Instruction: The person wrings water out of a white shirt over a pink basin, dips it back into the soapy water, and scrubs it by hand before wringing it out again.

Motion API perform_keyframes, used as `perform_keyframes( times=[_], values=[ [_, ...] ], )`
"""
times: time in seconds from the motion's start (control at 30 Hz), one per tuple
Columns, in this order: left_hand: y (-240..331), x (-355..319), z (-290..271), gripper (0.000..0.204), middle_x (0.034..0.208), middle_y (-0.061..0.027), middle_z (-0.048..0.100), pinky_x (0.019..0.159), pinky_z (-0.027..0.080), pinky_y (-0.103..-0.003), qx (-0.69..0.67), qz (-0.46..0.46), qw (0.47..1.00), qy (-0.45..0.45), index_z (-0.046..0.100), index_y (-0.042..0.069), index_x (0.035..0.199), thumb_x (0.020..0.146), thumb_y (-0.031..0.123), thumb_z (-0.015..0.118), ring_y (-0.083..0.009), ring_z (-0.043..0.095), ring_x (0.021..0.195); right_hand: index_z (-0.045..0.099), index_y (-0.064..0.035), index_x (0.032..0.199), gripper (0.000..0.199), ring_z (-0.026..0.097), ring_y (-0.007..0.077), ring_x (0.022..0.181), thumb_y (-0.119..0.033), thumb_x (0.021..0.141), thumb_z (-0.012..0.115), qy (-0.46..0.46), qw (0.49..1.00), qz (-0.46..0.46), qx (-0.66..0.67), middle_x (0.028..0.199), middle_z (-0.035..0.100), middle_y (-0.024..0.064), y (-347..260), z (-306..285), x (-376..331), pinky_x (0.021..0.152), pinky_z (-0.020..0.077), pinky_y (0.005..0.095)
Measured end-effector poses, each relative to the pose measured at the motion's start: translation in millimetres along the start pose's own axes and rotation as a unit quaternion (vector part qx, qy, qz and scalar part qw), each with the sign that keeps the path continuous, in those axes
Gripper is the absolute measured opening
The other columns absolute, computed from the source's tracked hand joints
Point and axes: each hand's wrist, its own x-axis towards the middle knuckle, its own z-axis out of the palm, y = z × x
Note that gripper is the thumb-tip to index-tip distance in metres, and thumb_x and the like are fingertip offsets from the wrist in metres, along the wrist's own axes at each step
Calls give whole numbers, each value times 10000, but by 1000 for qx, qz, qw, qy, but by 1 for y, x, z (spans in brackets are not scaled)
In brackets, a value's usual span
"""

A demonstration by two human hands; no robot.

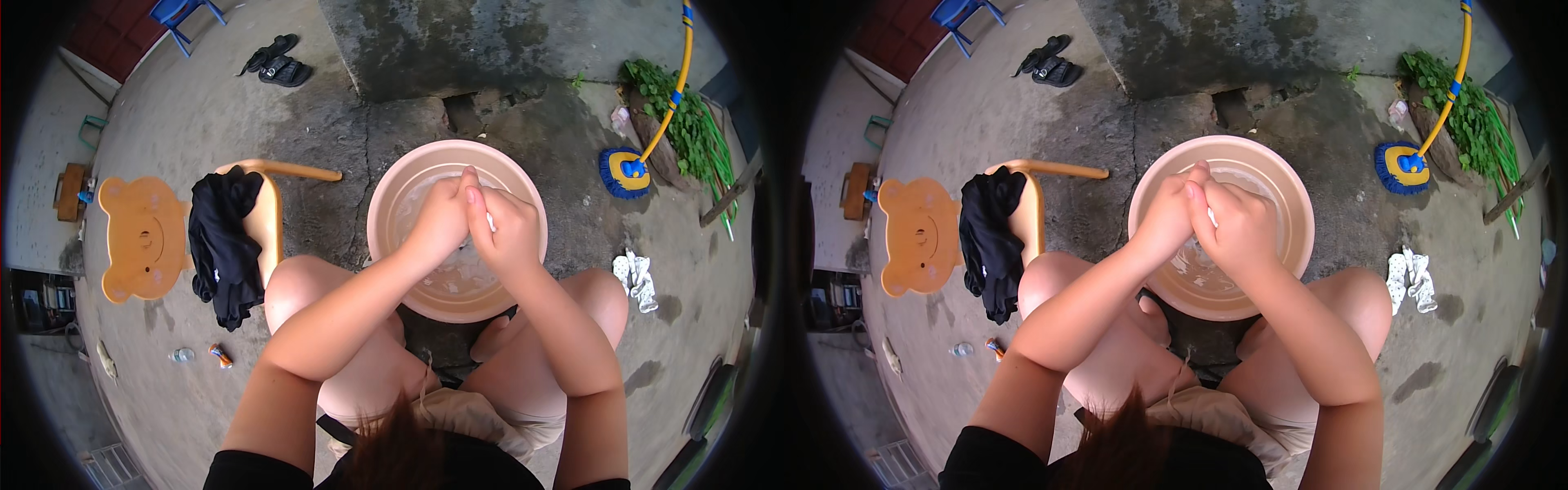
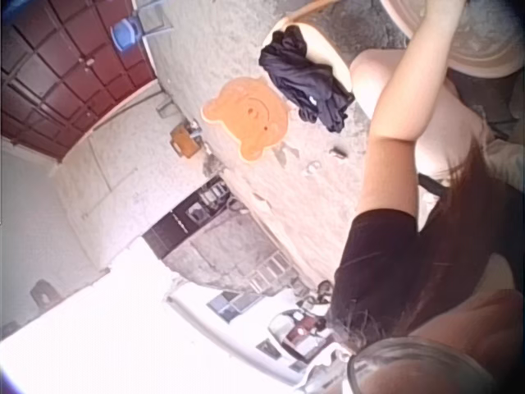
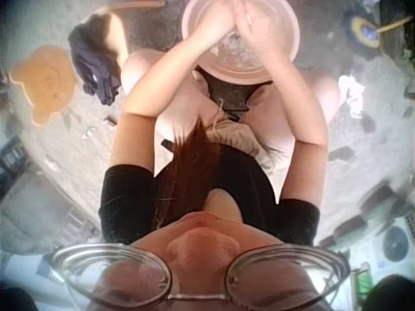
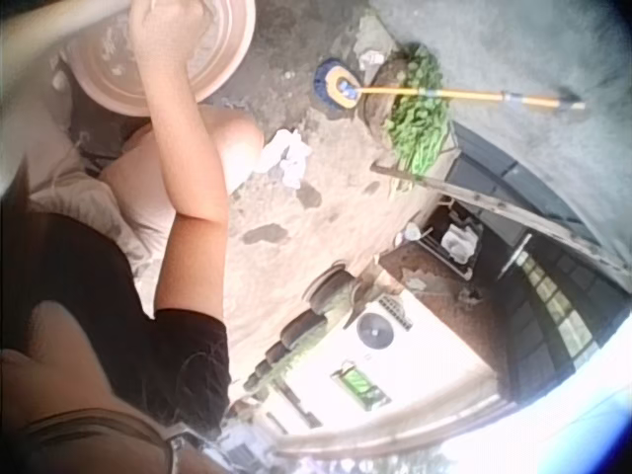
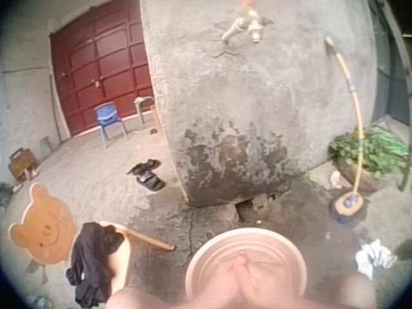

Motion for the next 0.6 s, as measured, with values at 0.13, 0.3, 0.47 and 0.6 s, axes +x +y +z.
perform_keyframes(
  times=[0.13, 0.3, 0.47, 0.6],
  values=[
    [2, -7, 1, 495, 712, -50, 606, 626, 439, -263, 85, 28, 996, -24, 630, -23, 827, 1022, 335, 349, -104, 544, 669, 584, -26, 650, 313, 522, 291, 447, -196, 913, 572, 2, 998, 68, -3, 546, 541, 135, 18, -6, 11, 447, 393, 375],
    [1, -1, 1, 498, 724, -53, 620, 636, 450, -262, 81, 72, 994, 4, 628, -27, 818, 1024, 327, 346, -112, 552, 668, 595, -31, 656, 304, 536, 288, 455, -196, 911, 577, 8, 998, 67, 14, 545, 543, 135, 7, -1, 4, 448, 396, 373],
    [-5, -2, 6, 551, 577, -89, 556, 563, 422, -338, 81, 99, 991, 29, 605, -51, 717, 1014, 334, 345, -159, 521, 556, 618, -39, 682, 294, 545, 286, 461, -207, 918, 568, 10, 998, 67, -1, 535, 543, 130, 9, -4, 7, 452, 401, 371],
    [2, -5, 4, 503, 756, -53, 618, 660, 447, -259, 110, 31, 992, -50, 626, -24, 826, 1026, 341, 344, -104, 547, 711, 619, -45, 678, 289, 542, 282, 456, -202, 915, 572, 10, 993, 117, -11, 543, 551, 127, 19, -8, 9, 449, 399, 370]
  ],
)
